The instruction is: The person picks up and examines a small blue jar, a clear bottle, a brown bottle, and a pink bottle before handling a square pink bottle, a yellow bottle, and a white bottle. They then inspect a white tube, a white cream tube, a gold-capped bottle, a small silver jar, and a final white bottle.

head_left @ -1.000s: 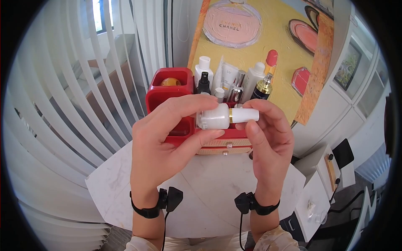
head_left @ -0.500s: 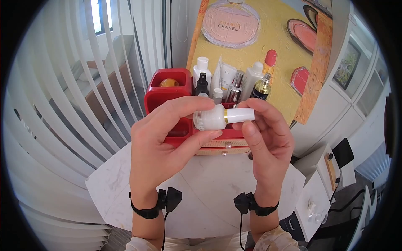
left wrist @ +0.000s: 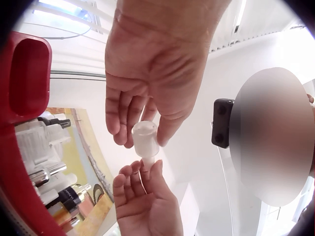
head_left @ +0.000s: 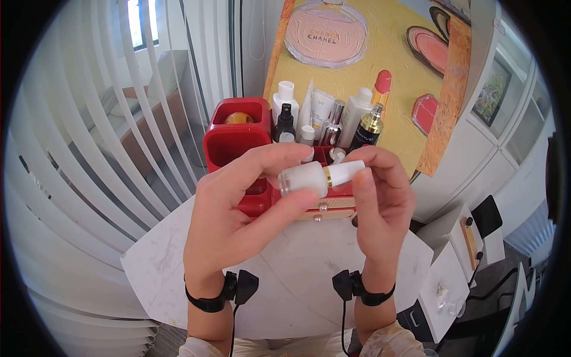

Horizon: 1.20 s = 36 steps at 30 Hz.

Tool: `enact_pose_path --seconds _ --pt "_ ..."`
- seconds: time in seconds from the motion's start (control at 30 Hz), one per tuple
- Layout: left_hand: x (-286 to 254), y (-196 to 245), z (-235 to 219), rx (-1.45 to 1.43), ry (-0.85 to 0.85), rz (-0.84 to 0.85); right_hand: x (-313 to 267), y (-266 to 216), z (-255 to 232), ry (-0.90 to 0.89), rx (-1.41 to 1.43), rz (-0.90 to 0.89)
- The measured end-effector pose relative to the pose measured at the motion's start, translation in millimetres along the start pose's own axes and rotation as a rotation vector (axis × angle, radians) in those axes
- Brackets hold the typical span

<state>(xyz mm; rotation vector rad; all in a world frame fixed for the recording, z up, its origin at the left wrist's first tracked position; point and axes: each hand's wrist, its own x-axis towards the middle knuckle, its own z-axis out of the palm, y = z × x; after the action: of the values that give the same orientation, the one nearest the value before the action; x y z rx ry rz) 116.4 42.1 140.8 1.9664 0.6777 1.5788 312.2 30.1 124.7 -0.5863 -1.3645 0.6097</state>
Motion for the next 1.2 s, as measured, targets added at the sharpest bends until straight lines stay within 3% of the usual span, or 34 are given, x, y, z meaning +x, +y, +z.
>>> enact_pose_path --seconds 0.2,0.5,0.6,0.8,1.1,1.2 --pt "-3 5 3 -0.162 -0.074 -0.201 -4 7 -2 -0.116 -0.3 -0.157" --pt "-2 9 12 -0.263 -0.118 -0.319 -7 7 10 0.046 -0.167 -0.023" --pt "-2 4 14 -0.251 -0.136 -0.282 -9 7 12 0.11 -0.136 0.095" --pt "-2 3 14 -0.188 -0.142 -0.197 -7 4 10 0.143 -0.109 0.169" --pt "-3 2 9 0.025 -0.11 -0.044 -6 8 8 0.11 -0.085 0.122" --pt "-2 2 9 0.112 -0.103 0.013 -3 7 6 0.09 -0.101 0.195"
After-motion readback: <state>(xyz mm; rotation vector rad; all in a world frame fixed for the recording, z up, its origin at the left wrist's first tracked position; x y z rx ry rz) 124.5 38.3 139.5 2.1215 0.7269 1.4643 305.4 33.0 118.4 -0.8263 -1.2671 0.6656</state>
